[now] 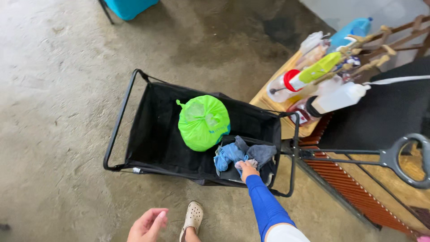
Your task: The person cleans a red cooler by spraying it with a liquid, wiping the interior and lid with a cloth, and rinsing it with water from a tap.
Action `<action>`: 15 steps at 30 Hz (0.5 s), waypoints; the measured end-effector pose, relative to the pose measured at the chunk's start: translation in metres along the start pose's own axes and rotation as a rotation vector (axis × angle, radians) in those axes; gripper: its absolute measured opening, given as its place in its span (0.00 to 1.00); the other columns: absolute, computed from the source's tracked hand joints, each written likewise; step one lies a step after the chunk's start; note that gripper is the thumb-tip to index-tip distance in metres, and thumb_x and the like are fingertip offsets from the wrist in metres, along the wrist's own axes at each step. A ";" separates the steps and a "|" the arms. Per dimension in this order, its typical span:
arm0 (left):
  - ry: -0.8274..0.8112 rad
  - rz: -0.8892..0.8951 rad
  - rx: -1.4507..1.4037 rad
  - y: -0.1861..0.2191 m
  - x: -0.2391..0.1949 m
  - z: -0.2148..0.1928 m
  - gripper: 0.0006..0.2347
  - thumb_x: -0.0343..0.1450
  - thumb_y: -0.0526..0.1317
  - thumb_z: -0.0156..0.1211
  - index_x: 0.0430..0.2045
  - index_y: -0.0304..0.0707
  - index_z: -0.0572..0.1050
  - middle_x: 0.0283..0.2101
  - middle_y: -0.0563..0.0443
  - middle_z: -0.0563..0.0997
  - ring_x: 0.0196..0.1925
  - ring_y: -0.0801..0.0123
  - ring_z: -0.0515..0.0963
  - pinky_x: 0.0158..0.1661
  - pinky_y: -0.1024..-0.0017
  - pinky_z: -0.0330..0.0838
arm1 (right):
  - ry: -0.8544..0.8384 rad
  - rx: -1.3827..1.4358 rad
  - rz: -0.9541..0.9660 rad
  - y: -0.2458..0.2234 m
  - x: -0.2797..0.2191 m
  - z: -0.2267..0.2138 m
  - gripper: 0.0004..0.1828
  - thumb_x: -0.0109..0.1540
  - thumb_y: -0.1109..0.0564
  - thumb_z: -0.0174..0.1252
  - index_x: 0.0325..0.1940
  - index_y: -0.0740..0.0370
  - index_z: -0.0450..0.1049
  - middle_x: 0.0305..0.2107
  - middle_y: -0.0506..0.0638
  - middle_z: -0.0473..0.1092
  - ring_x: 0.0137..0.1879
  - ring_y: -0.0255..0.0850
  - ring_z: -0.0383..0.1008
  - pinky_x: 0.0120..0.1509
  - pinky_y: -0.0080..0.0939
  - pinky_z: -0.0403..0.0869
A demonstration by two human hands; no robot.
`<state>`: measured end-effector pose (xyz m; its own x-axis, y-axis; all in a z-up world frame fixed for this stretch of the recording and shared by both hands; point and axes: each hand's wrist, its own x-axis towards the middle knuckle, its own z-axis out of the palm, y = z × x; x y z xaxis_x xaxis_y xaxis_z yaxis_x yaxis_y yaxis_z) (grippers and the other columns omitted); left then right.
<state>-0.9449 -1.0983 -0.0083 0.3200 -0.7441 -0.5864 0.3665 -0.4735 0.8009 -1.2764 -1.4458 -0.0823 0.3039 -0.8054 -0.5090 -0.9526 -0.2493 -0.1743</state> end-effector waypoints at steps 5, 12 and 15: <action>0.064 -0.035 0.022 0.037 -0.022 0.028 0.10 0.72 0.37 0.60 0.42 0.32 0.82 0.32 0.52 0.84 0.37 0.76 0.82 0.42 0.75 0.76 | 0.120 -0.011 -0.016 0.008 0.008 0.005 0.18 0.62 0.58 0.51 0.57 0.51 0.70 0.52 0.57 0.72 0.55 0.61 0.75 0.56 0.61 0.74; 0.115 -0.063 0.067 0.030 -0.060 0.007 0.11 0.71 0.40 0.61 0.42 0.34 0.83 0.31 0.53 0.85 0.35 0.75 0.82 0.41 0.76 0.76 | 0.122 -0.387 -0.032 -0.012 -0.009 -0.005 0.12 0.61 0.49 0.52 0.47 0.47 0.74 0.45 0.50 0.74 0.56 0.52 0.74 0.55 0.66 0.69; 0.150 0.034 0.042 0.045 -0.087 -0.003 0.11 0.71 0.40 0.61 0.42 0.34 0.82 0.31 0.54 0.85 0.35 0.77 0.81 0.40 0.76 0.76 | 0.323 -0.320 -0.129 -0.047 -0.027 -0.018 0.08 0.61 0.54 0.53 0.43 0.50 0.74 0.44 0.52 0.75 0.52 0.53 0.76 0.50 0.65 0.68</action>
<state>-0.9539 -1.0532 0.0784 0.4591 -0.6829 -0.5682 0.3177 -0.4711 0.8229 -1.2405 -1.4215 -0.0454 0.4489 -0.8703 -0.2026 -0.8789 -0.4710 0.0758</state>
